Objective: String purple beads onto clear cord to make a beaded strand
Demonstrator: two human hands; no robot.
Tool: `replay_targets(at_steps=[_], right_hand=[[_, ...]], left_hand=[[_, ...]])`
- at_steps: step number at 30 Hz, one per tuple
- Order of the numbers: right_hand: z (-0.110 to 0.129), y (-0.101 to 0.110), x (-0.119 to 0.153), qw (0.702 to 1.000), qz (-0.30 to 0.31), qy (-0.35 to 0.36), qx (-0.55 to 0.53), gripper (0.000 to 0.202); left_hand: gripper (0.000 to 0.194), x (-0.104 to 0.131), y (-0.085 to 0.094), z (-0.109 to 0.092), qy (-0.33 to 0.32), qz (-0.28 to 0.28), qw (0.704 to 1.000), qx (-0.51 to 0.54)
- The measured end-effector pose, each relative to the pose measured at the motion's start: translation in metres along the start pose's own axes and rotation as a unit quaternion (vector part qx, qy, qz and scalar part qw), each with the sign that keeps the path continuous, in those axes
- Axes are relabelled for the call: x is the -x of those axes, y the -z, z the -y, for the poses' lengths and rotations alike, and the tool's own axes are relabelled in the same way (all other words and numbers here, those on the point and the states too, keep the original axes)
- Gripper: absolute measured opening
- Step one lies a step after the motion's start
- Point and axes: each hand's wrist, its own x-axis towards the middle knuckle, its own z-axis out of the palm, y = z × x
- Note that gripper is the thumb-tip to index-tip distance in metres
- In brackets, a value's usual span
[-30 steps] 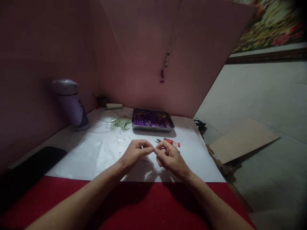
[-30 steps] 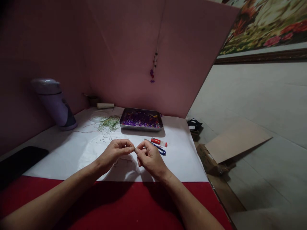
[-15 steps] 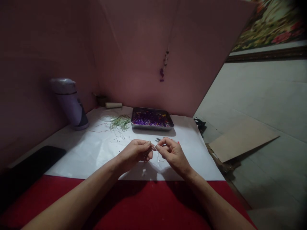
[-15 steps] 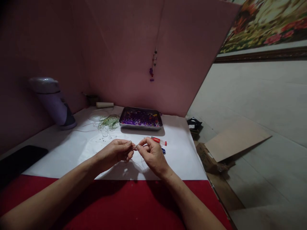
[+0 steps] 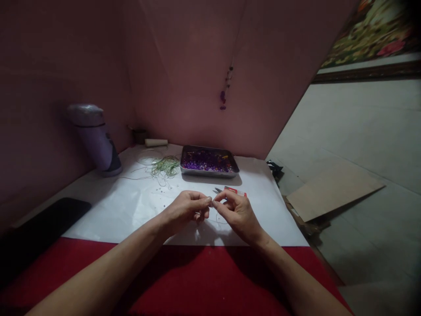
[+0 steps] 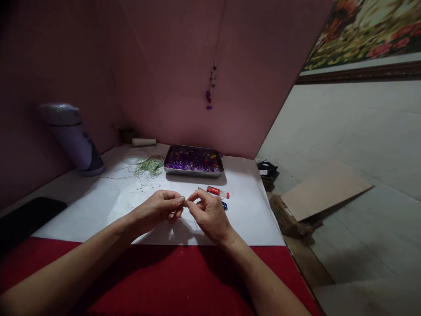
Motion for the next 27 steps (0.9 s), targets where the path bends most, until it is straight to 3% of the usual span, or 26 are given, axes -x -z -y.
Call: replay_targets(at_steps=[8,15,20,27], right_hand=[[-0.0019,-0.0006,0.0,1.0,0.006,0.002,0.003,0.015],[-0.0007,-0.0002,0.0003,1.0,0.002,0.006,0.023,0.014],[-0.0009,-0.0005,0.0,0.999,0.007,0.014,0.033,0.014],[-0.0016,-0.0005,0.0002,0.998,-0.011,0.018,0.053,0.013]], left_hand=[[0.018,0.0019,-0.0036,-0.004,0.008,-0.004,1.0,0.003],[0.03,0.0026,-0.0044,-0.0027,0.001,0.007,1.0,-0.01],[0.022,0.0013,-0.0041,-0.0014,0.012,-0.019,1.0,-0.017],[0.016,0.001,-0.0062,-0.0021,0.03,-0.008,0.999,-0.014]])
